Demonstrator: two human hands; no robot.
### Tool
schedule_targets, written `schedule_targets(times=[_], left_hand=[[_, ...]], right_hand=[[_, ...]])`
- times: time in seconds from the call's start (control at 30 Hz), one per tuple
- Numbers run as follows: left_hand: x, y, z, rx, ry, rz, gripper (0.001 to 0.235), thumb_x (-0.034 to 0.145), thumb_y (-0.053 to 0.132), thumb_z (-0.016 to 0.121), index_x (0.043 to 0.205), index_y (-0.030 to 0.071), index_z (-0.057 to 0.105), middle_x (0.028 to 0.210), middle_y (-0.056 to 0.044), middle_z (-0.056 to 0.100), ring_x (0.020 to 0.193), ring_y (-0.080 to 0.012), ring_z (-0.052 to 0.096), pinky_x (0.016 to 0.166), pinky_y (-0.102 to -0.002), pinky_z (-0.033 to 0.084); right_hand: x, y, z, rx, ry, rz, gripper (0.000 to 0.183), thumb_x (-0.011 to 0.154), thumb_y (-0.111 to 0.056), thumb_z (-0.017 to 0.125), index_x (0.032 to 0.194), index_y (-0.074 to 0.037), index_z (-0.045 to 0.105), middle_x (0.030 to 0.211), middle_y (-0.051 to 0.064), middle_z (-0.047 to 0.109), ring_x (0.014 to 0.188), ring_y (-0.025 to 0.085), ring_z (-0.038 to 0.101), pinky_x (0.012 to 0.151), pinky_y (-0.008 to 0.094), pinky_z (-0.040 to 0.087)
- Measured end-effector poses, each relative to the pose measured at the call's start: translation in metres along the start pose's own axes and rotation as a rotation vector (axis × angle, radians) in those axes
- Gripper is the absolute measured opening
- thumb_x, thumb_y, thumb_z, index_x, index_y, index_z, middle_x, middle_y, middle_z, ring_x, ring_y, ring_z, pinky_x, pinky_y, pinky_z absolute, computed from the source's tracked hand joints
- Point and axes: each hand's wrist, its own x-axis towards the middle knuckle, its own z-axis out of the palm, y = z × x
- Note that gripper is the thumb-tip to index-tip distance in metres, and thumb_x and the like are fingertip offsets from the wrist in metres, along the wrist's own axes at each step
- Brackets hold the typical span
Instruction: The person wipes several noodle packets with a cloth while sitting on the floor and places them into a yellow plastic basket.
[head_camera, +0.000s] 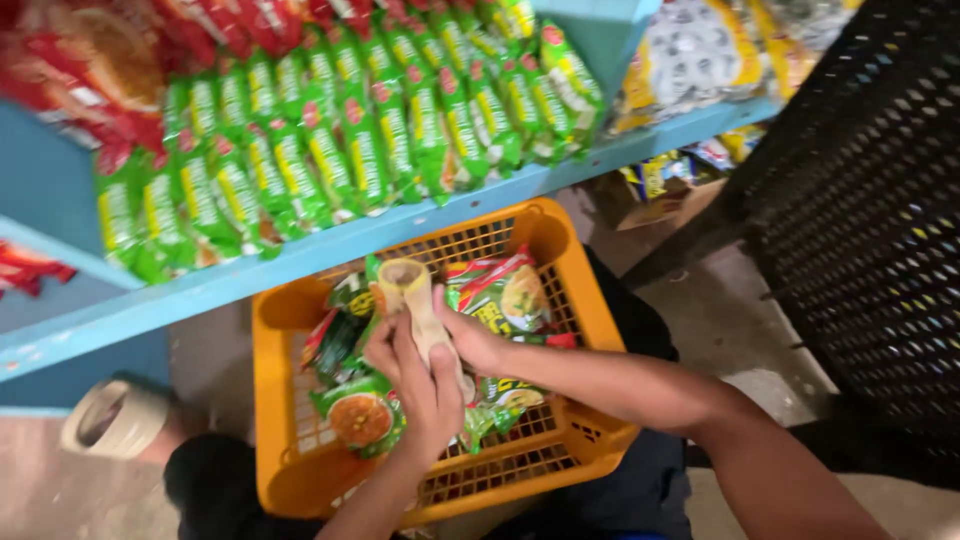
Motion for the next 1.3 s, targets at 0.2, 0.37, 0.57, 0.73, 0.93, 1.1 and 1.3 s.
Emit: schedule_targets(times=[0.2,0.37,0.57,0.73,0.93,1.1,1.3], left_hand=[[0.037,-0.039,-0.011,-0.093,0.243,-0.119,0.042,0.110,0.031,0.043,0.133,-0.002,0.058,0.105,-0.021,0.047,0.095,-0.0356,0.046,0.097,-0.048,0.034],[0.039,-0.050,-0.017,-0.382,0.266,-0.331,0.027,0.109,0.011,0.039,0.105,-0.001,0.063,0.088,-0.010,0.057,0.080,-0.0169,0.047,0.081,-0.037,0.042],[0.002,-0.042,0.006,-0.308,0.097,-0.416,0.054,0.111,0.030,0.035,0.158,0.005,0.025,0.146,-0.020,0.044,0.125,-0.0264,0.053,0.107,-0.044,0.041],[-0.009,0.013,0.003,-0.251,-0.010,-0.077,0.068,0.109,0.041,0.024,0.158,-0.005,0.023,0.143,-0.031,0.043,0.115,-0.0315,0.055,0.100,-0.047,0.045],[0.016,0.032,-0.015,-0.094,-0.108,0.006,0.069,0.109,0.040,0.021,0.157,-0.010,0.017,0.163,-0.035,0.021,0.153,-0.0460,0.018,0.124,-0.062,0.016],[0.031,-0.005,-0.018,-0.179,-0.025,-0.107,0.061,0.112,0.031,0.031,0.157,-0.009,0.024,0.161,-0.033,0.030,0.150,-0.0484,0.028,0.123,-0.058,0.021],[0.035,-0.034,-0.018,-0.444,0.166,-0.778,0.054,0.111,0.039,0.039,0.148,0.003,0.051,0.143,-0.026,0.057,0.137,-0.0360,0.052,0.120,-0.051,0.034]], right_hand=[[-0.073,-0.086,0.086,-0.385,-0.170,-0.185,0.081,0.107,-0.060,0.024,0.150,0.006,0.043,0.153,0.027,0.046,0.144,0.039,0.040,0.124,0.057,0.025],[-0.036,-0.005,0.026,-0.438,-0.307,-0.281,0.073,0.112,-0.051,0.017,0.155,0.005,0.034,0.158,0.026,0.036,0.148,0.039,0.030,0.125,0.059,0.010],[-0.046,-0.069,0.071,-0.501,-0.159,-0.315,0.101,0.092,-0.080,0.007,0.163,-0.011,-0.009,0.164,0.037,0.008,0.148,0.057,0.012,0.121,0.071,0.009],[-0.016,-0.042,0.030,-0.153,-0.214,-0.385,0.081,0.101,-0.063,0.020,0.164,-0.016,0.005,0.152,0.014,0.043,0.126,0.026,0.051,0.110,0.045,0.045],[-0.023,-0.031,0.033,-0.056,-0.052,-0.216,0.081,0.106,-0.064,0.024,0.153,-0.002,0.045,0.148,0.024,0.054,0.133,0.026,0.052,0.120,0.047,0.035],[-0.034,-0.027,0.037,-0.295,-0.057,-0.199,0.076,0.109,-0.057,0.024,0.156,0.001,0.036,0.163,0.018,0.033,0.150,0.030,0.028,0.128,0.051,0.012],[-0.030,-0.045,0.054,-0.256,-0.159,-0.266,0.075,0.107,-0.058,0.018,0.159,-0.005,0.032,0.157,0.016,0.044,0.141,0.029,0.046,0.123,0.049,0.029]])
